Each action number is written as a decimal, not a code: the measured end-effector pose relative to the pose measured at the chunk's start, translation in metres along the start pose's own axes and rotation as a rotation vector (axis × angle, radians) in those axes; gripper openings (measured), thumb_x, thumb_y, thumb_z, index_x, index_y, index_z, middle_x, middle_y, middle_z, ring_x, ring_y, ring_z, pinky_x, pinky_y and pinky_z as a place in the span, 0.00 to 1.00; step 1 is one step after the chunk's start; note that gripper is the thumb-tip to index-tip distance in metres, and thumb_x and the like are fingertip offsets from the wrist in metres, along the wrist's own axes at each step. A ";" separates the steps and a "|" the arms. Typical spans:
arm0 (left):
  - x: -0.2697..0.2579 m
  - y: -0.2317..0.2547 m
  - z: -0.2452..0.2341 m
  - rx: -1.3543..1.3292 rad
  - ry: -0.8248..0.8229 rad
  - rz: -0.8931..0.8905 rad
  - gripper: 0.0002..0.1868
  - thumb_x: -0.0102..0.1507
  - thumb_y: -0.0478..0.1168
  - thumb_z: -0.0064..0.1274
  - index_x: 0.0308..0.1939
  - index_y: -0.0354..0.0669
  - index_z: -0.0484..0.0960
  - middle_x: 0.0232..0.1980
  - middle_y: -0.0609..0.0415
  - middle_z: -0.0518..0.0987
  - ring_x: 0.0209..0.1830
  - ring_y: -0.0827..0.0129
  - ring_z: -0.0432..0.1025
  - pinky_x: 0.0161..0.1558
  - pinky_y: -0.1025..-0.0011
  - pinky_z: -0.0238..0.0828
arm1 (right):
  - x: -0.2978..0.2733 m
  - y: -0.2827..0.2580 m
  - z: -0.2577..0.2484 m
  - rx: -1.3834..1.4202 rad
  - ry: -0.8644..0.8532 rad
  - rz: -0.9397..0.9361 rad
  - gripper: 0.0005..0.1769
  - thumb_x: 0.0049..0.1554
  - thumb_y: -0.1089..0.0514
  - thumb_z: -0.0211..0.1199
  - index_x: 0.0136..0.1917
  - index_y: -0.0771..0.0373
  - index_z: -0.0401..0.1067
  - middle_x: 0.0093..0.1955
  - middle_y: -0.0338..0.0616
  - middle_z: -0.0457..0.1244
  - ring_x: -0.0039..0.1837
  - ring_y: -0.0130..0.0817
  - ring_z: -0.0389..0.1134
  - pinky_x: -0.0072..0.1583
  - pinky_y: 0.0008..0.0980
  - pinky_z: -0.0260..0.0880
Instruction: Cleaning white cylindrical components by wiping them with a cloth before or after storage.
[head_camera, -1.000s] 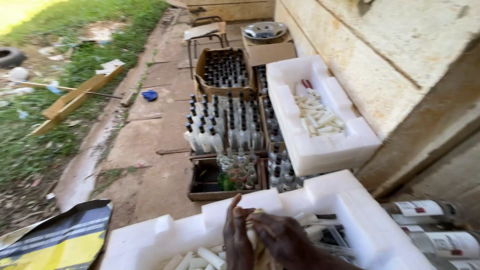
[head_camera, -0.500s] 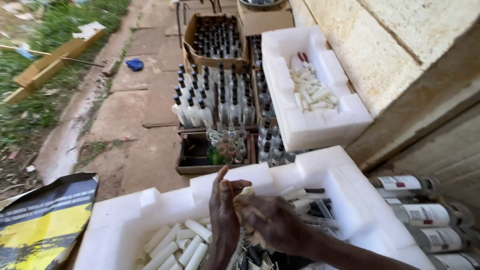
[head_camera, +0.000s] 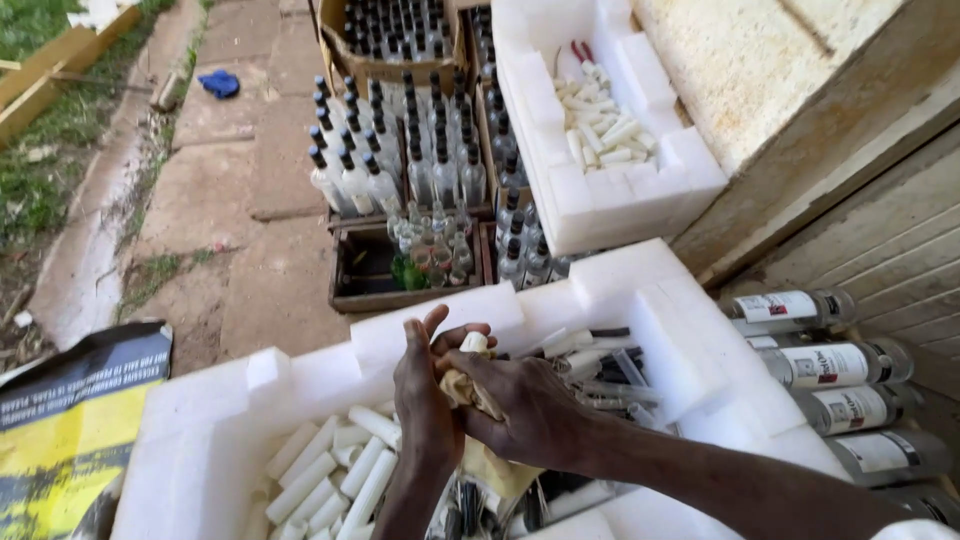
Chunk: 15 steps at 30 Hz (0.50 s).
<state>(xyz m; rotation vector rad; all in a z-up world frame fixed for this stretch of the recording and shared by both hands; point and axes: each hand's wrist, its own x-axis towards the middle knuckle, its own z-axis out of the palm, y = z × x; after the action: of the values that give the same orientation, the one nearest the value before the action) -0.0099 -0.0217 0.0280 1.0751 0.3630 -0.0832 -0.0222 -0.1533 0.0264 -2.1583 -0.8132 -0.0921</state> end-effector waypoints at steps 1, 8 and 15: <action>-0.003 0.006 0.002 -0.173 0.082 -0.113 0.39 0.70 0.62 0.36 0.71 0.34 0.73 0.42 0.38 0.87 0.38 0.51 0.80 0.42 0.57 0.78 | 0.000 -0.004 0.004 0.027 -0.022 -0.013 0.30 0.60 0.57 0.64 0.74 0.63 0.64 0.47 0.52 0.74 0.35 0.49 0.74 0.38 0.45 0.67; 0.009 0.001 -0.014 -0.319 0.082 -0.147 0.40 0.68 0.65 0.40 0.71 0.37 0.75 0.48 0.40 0.86 0.34 0.54 0.79 0.32 0.59 0.75 | 0.007 0.003 -0.017 0.293 -0.191 0.432 0.46 0.60 0.34 0.53 0.84 0.53 0.46 0.51 0.41 0.79 0.27 0.29 0.77 0.29 0.30 0.83; 0.005 -0.011 -0.017 0.201 -0.010 0.222 0.42 0.68 0.66 0.29 0.75 0.43 0.72 0.46 0.48 0.89 0.45 0.64 0.81 0.50 0.66 0.74 | 0.002 -0.023 0.006 0.182 0.137 0.095 0.22 0.68 0.51 0.53 0.65 0.71 0.71 0.50 0.53 0.73 0.38 0.35 0.75 0.38 0.32 0.80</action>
<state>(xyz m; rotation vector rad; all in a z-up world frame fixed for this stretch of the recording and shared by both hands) -0.0127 -0.0111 0.0100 1.3074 0.2278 0.0739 -0.0348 -0.1369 0.0385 -1.9914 -0.6155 -0.1122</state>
